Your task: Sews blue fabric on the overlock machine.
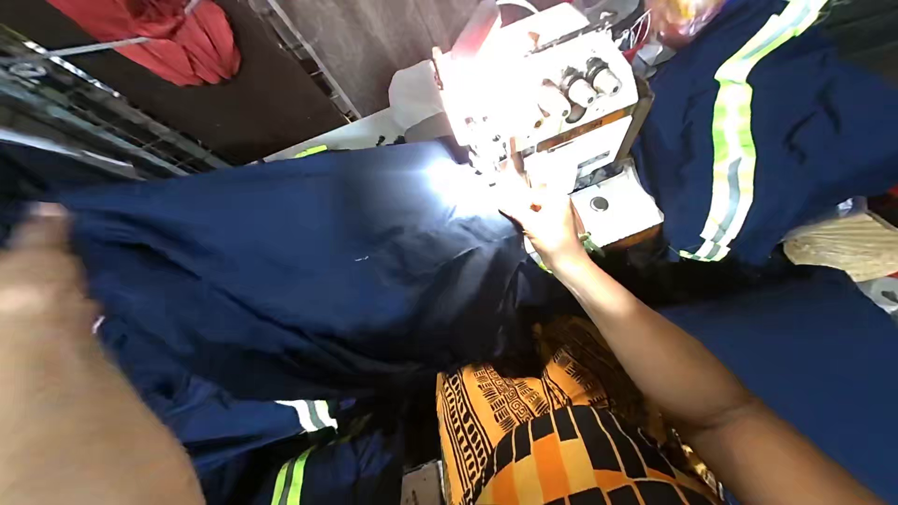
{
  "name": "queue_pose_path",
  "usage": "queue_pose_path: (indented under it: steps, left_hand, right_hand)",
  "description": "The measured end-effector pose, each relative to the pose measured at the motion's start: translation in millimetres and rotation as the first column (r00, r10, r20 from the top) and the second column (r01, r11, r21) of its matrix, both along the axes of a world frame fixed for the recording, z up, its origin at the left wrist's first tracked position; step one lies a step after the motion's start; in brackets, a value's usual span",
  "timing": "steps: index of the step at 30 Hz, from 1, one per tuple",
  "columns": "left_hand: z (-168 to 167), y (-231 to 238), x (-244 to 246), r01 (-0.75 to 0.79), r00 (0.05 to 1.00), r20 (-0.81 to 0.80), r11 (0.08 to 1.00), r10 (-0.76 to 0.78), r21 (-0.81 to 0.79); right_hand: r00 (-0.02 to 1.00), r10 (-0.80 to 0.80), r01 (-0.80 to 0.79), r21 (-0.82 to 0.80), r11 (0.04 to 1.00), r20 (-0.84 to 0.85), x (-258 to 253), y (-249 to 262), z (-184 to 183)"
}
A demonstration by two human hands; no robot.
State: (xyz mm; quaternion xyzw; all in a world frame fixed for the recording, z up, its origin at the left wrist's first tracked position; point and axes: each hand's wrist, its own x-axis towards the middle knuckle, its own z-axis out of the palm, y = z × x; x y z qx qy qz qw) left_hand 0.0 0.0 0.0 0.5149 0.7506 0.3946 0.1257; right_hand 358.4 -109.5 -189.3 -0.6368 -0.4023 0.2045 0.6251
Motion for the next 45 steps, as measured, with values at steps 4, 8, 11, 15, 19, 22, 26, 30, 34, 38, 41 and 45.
queue_pose_path:
  steps: [4,8,11,15,19,22,26,30,34,38,41,45]
  left_hand:
    - [-107.4,38.9,-45.6,0.009,0.922,-0.384,0.991,-0.060,-0.134]
    - [-163.7,1.1,4.5,0.259,0.916,-0.347,0.957,-0.201,0.130]
    - [-169.5,-32.8,54.8,0.450,0.874,-0.310,0.864,-0.374,0.228]
    - [-152.2,-47.4,113.1,0.700,0.700,-0.378,0.686,-0.606,0.196]
    - [-146.2,-44.9,168.0,0.836,0.498,-0.434,0.548,-0.751,0.009]
    - [-148.3,-37.0,190.2,0.791,0.481,-0.428,0.589,-0.765,-0.164]
    - [-151.8,-24.0,191.4,0.783,0.475,-0.417,0.588,-0.775,-0.202]
    - [-151.2,-19.2,188.1,0.777,0.447,-0.431,0.579,-0.784,-0.246]
    - [-147.7,-17.1,188.2,0.776,0.449,-0.400,0.570,-0.799,-0.269]
    - [-134.4,1.4,199.6,0.724,0.472,-0.347,0.581,-0.811,-0.373]
    - [-124.1,16.1,209.2,0.679,0.458,-0.365,0.584,-0.811,-0.446]
    - [-124.0,29.1,211.7,0.681,0.458,-0.368,0.585,-0.809,-0.441]
  right_hand:
    - [0.991,0.087,-0.084,0.035,0.996,-0.100,-7.5,-16.9,-14.0]
    - [0.906,0.296,-0.309,0.006,0.951,-0.301,-2.3,-39.5,-32.5]
    - [0.880,0.327,-0.344,0.012,0.939,-0.344,1.4,-47.9,-29.5]
    - [0.923,0.297,-0.304,0.011,0.953,-0.245,2.7,-53.0,-25.2]
    - [0.978,0.202,-0.199,0.043,0.979,-0.056,-1.4,-52.6,-19.1]
    - [0.982,0.182,-0.180,0.045,0.983,-0.047,-3.5,-52.5,-13.8]
    - [0.987,0.157,-0.157,-0.006,0.988,-0.022,-4.4,-54.1,-14.6]
    - [0.993,0.116,-0.116,0.015,0.993,0.024,-7.7,-50.6,-26.9]
    - [0.994,0.109,-0.109,0.031,0.994,0.007,-10.7,-47.1,-33.8]
    - [0.995,0.093,-0.092,-0.030,0.995,0.038,-9.9,-36.9,-18.5]
    - [0.995,0.083,-0.079,-0.074,0.994,0.057,-7.2,-26.7,-8.2]
    - [0.996,0.075,-0.070,-0.091,0.993,0.056,-1.9,-15.3,-3.3]
